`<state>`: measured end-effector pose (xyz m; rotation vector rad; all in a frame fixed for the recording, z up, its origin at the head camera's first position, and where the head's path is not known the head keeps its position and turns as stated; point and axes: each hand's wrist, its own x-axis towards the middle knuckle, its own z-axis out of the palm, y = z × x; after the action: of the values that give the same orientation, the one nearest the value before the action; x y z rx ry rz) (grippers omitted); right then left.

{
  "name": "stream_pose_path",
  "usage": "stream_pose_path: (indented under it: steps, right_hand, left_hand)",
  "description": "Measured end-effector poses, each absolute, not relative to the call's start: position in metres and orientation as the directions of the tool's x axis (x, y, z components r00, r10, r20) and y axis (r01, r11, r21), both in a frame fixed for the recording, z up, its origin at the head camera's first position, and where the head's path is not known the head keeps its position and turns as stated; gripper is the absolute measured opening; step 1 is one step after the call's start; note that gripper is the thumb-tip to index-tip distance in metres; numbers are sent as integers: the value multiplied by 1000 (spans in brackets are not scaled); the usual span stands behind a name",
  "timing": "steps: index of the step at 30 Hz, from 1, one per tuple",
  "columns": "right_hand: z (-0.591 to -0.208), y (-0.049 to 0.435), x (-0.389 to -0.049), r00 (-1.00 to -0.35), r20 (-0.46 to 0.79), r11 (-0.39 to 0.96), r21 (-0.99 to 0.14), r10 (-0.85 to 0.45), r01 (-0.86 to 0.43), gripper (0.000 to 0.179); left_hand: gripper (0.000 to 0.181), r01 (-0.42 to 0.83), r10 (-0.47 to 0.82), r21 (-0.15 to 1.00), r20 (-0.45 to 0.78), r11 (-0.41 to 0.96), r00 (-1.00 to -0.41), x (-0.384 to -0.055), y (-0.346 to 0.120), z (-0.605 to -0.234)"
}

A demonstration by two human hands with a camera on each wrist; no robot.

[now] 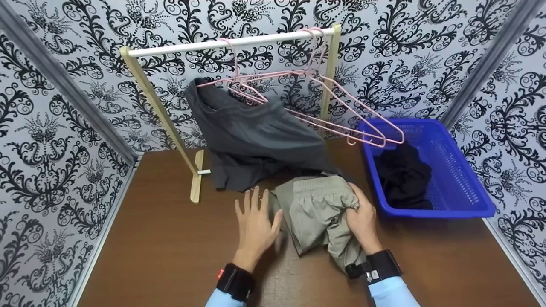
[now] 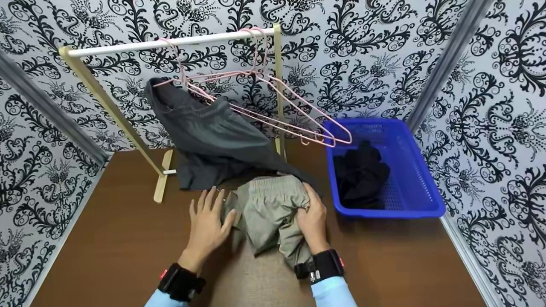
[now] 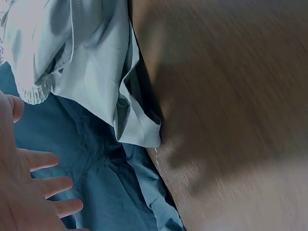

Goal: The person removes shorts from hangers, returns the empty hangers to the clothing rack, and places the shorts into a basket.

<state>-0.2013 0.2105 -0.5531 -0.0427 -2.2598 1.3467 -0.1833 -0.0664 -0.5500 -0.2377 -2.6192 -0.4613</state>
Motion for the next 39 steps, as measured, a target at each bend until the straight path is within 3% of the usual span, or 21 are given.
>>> stream_pose_path:
  steps: [9, 39]
  right_hand:
    - [-545, 220, -197, -875, 375, 481, -854, 306, -198, 54]
    - [-480, 270, -189, -920, 133, 323, -946, 369, -8, 48]
  left_hand:
    - [63, 248, 106, 288, 430, 925, -897, -181, -63, -551]
    - [68, 328, 204, 233, 435, 915, -877, -188, -48, -527]
